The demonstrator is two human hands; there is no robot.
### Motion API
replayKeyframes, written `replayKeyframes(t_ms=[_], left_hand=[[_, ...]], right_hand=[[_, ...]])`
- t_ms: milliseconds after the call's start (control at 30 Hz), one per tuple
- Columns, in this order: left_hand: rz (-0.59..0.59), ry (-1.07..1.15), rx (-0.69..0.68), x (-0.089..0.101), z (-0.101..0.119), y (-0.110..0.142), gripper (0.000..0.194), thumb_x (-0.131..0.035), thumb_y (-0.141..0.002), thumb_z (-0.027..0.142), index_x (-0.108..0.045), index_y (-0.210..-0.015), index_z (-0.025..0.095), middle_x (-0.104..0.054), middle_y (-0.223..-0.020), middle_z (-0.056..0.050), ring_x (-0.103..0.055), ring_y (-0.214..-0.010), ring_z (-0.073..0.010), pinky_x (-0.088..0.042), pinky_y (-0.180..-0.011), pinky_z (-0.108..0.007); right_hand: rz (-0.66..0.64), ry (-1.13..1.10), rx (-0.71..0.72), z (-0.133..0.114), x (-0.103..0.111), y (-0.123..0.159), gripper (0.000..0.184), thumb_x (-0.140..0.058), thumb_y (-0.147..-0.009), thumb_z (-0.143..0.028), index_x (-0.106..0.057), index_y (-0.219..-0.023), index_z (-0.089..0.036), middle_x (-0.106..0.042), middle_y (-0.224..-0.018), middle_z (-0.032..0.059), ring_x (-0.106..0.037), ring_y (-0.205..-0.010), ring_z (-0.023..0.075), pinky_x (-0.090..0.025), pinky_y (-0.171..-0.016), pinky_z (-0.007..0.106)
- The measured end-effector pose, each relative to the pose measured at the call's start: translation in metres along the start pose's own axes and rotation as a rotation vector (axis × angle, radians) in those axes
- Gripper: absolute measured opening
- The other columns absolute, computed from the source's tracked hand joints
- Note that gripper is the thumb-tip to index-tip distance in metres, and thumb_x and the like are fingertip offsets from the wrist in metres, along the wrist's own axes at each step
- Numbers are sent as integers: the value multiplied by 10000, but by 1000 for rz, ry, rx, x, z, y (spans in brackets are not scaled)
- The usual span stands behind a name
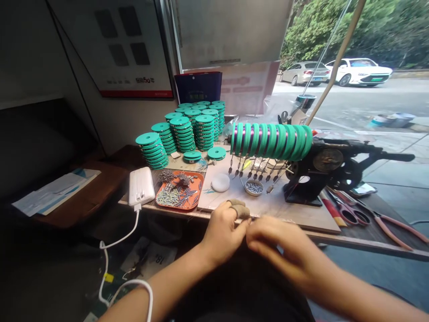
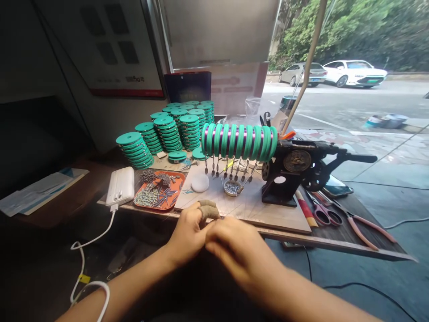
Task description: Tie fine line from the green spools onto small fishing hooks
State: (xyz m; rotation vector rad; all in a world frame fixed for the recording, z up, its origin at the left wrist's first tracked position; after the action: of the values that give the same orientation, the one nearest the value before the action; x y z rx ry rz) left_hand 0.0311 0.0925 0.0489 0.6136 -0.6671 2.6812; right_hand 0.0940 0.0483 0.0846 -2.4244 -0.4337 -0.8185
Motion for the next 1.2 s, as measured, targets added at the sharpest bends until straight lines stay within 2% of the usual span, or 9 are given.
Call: replayKeyframes(t_ms=[100,233,333,467,567,833,1033,1100,1200], left_hand=[[214,-463,-427,8,38,17,170,-487,-779,83,-630,-861,127,-637,-959,-131,-576,-845,-212,-488,-733,-330],[266,-656,-597,1,55,29,167,-495,-761,46,-628,-799,138,-663,-882,-107,-589,-727,-186,-492,-647,-290],[87,-394,-379,0,42,13,151,-495,-752,72,-616,-697,142,-641,-698,-72,-579,-651,-167,-463,-601,-266],[-87,350,332,-11,-23,2,90,-578,-709,187,-579,-639,131,-547,-579,-4,-474,-502,-94,-370,-468,-203],[-98,615,565,-23,-43,8,157,-654,-635,253,-578,-639,115,-481,-531,32,-369,-420,-54,-269,-400,-187],[-22,539,413,-17,-30,7,125,-644,-663,236,-603,-646,120,-568,-618,-3,-483,-588,-104,-377,-589,-223],[-32,428,412,-16,-30,8,69,-608,-692,186,-608,-691,117,-591,-678,-29,-524,-619,-124,-413,-589,-230],[9,276,297,-7,-21,6,45,-591,-709,153,-617,-691,122,-608,-771,-62,-568,-739,-163,-452,-663,-256],[156,-117,-32,10,10,7,112,-530,-762,110,-640,-773,129,-593,-904,-108,-575,-858,-193,-474,-755,-295]], right_hand=[[3,-333,-332,35,11,-32,158,-498,-803,-273,-537,-696,-162,-519,-622,-17,-477,-583,96,-395,-555,207],[-124,-430,-454,50,-6,-69,200,-529,-728,-294,-546,-610,-135,-443,-501,-40,-352,-439,66,-307,-432,202],[-185,-423,-429,45,-12,-65,186,-541,-726,-282,-577,-626,-129,-487,-511,-21,-400,-456,84,-336,-448,217],[228,-9,-204,27,49,-23,108,-532,-793,-263,-585,-756,-176,-614,-729,24,-547,-654,142,-421,-606,255],[305,212,-115,17,59,10,120,-510,-823,-244,-584,-739,-199,-611,-685,23,-557,-613,146,-433,-554,249],[230,256,-235,37,22,12,123,-524,-808,-244,-606,-737,-185,-639,-653,16,-590,-570,149,-447,-517,239],[165,345,64,-7,8,20,228,-410,-843,-127,-616,-755,-173,-658,-695,40,-605,-583,143,-451,-537,230],[109,226,24,-6,11,9,217,-421,-839,-136,-619,-757,-169,-658,-701,34,-606,-602,138,-448,-552,223],[33,-78,-254,26,17,-23,139,-511,-794,-216,-605,-709,-160,-606,-616,1,-558,-550,111,-418,-516,204]])
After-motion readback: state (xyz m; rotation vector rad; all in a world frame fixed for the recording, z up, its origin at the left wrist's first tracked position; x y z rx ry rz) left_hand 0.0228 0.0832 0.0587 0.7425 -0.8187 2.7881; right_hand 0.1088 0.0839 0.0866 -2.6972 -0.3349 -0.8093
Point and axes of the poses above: each hand's wrist, its own y-axis away from the middle knuckle, its own x-axis out of the back of the hand, z = x × y, the point moved 10 cm from there along -y, towards the middle knuckle
